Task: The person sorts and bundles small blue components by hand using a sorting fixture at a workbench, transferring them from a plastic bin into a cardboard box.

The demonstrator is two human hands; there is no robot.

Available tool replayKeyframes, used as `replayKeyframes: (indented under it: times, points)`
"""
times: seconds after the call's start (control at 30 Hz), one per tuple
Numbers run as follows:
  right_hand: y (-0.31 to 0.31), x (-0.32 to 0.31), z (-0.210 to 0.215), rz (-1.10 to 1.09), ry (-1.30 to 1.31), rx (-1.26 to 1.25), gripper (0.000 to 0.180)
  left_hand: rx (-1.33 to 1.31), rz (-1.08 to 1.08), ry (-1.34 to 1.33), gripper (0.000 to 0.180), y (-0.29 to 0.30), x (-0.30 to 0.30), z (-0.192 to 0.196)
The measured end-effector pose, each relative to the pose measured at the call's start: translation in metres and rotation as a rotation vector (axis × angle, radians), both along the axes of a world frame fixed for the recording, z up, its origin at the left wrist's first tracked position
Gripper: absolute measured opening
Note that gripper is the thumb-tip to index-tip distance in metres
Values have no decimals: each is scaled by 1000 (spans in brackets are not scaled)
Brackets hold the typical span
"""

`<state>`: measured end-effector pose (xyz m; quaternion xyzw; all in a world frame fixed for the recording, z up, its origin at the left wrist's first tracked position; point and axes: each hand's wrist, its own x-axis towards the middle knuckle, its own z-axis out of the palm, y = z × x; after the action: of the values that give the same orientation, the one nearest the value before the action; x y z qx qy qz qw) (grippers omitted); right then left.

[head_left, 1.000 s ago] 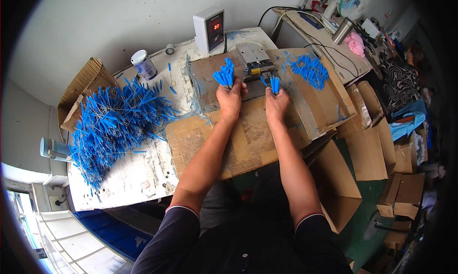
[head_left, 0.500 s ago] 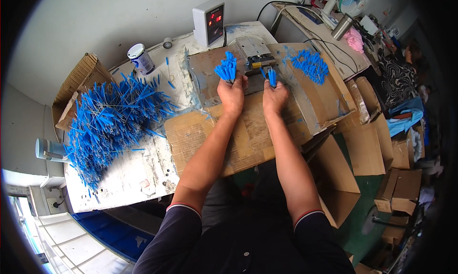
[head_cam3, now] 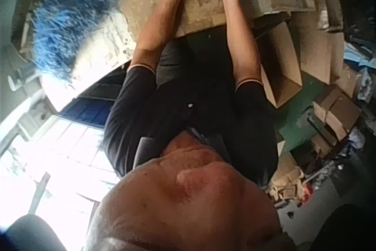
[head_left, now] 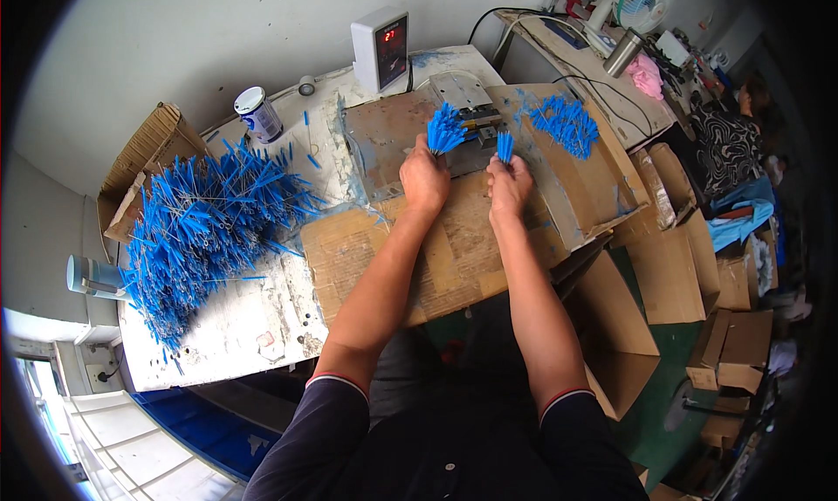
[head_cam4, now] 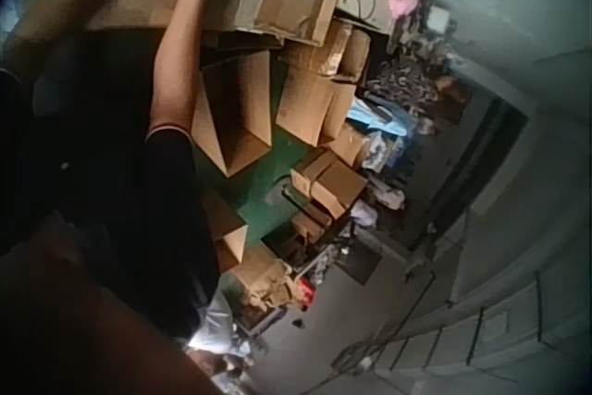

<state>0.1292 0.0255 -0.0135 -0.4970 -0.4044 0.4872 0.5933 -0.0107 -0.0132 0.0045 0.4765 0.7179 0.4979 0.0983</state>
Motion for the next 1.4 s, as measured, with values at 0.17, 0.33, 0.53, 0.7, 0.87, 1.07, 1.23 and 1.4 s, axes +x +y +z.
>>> replayKeyframes:
  times: [0.17,0.33,0.53,0.7,0.87,1.07,1.23,1.4]
  points:
    - [-10,15,12,131,151,-36,7,6,-22,124,25,0,-4,-6]
    - [-5,24,12,155,184,-26,11,-44,-75,139,25,3,1,-1]
    - [-12,28,18,267,203,-85,11,55,-43,236,20,3,2,-6]
    - [-12,23,15,245,156,-39,12,77,-85,413,19,-1,4,-2]
    - [3,2,14,139,85,-13,20,40,4,232,15,0,1,-1]
    - [20,-11,15,84,34,-22,21,92,75,-77,17,-3,-3,-2]
    - [27,-18,15,53,29,-29,21,108,86,-72,17,-1,-3,-2]
    - [31,-21,12,68,-4,-16,18,180,102,19,15,-1,-1,0]
